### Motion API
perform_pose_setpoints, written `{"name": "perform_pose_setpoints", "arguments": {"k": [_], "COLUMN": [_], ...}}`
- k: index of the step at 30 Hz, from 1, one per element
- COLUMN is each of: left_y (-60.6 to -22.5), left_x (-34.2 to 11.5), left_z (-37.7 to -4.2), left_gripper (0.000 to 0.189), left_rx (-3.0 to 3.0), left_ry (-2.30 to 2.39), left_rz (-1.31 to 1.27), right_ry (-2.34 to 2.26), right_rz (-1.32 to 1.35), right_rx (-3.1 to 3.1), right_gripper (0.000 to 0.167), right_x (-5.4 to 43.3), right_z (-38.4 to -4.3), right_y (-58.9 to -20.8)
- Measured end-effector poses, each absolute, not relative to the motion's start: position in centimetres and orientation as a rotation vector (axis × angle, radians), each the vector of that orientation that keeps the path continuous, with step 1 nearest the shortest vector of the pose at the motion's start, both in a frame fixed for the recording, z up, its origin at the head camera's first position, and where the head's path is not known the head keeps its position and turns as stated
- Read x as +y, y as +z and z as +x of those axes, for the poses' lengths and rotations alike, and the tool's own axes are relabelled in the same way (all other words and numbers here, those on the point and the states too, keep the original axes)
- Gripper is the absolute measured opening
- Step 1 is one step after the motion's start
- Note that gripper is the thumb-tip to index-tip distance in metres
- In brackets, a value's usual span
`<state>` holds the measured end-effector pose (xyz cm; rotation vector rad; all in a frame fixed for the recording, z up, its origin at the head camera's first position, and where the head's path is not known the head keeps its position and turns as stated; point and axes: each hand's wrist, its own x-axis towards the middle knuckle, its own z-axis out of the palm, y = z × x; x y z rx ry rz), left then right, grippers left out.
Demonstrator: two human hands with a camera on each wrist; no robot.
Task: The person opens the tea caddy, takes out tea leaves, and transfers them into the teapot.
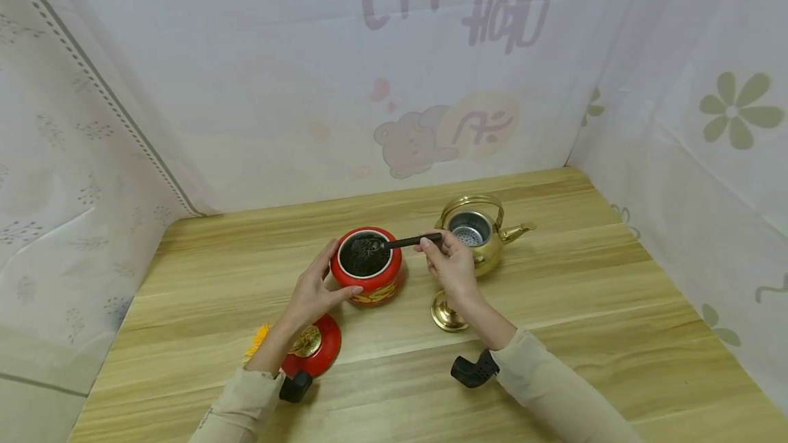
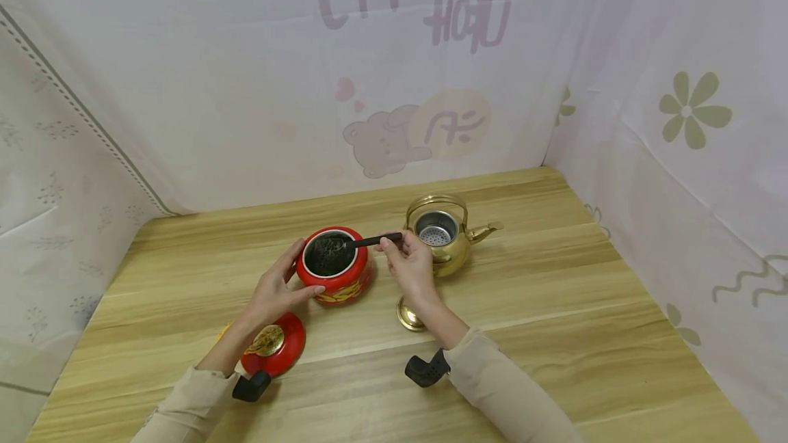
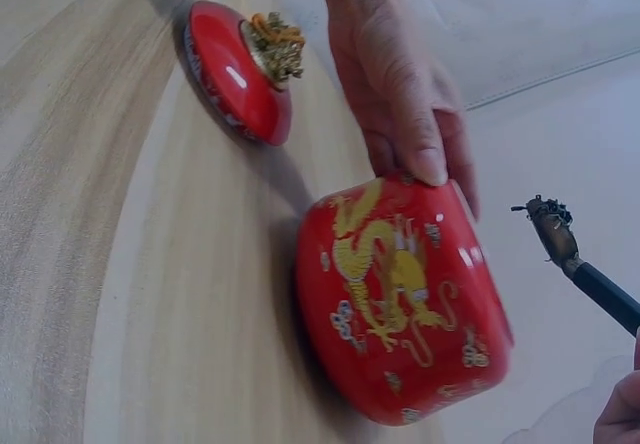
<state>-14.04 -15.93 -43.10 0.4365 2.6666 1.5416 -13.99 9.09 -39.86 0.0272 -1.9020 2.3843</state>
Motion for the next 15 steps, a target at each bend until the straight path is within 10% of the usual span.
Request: {"name": "perform_pose_setpoints", "arguments": {"k": [15], "left_y": [-41.3], "left_x": [-15.3], "left_z": [-13.5], "left_gripper": [0.098], "left_rx": [2.806], "left_ry": [1.458], "left_rz": [0.404], "right_ry": [2.393], "right_rz": [0.217], "right_rx": [-1.691], "right_gripper": [0.017], "right_x": [12.6], "right_z": [-13.4], "right_y": [-39.4]}}
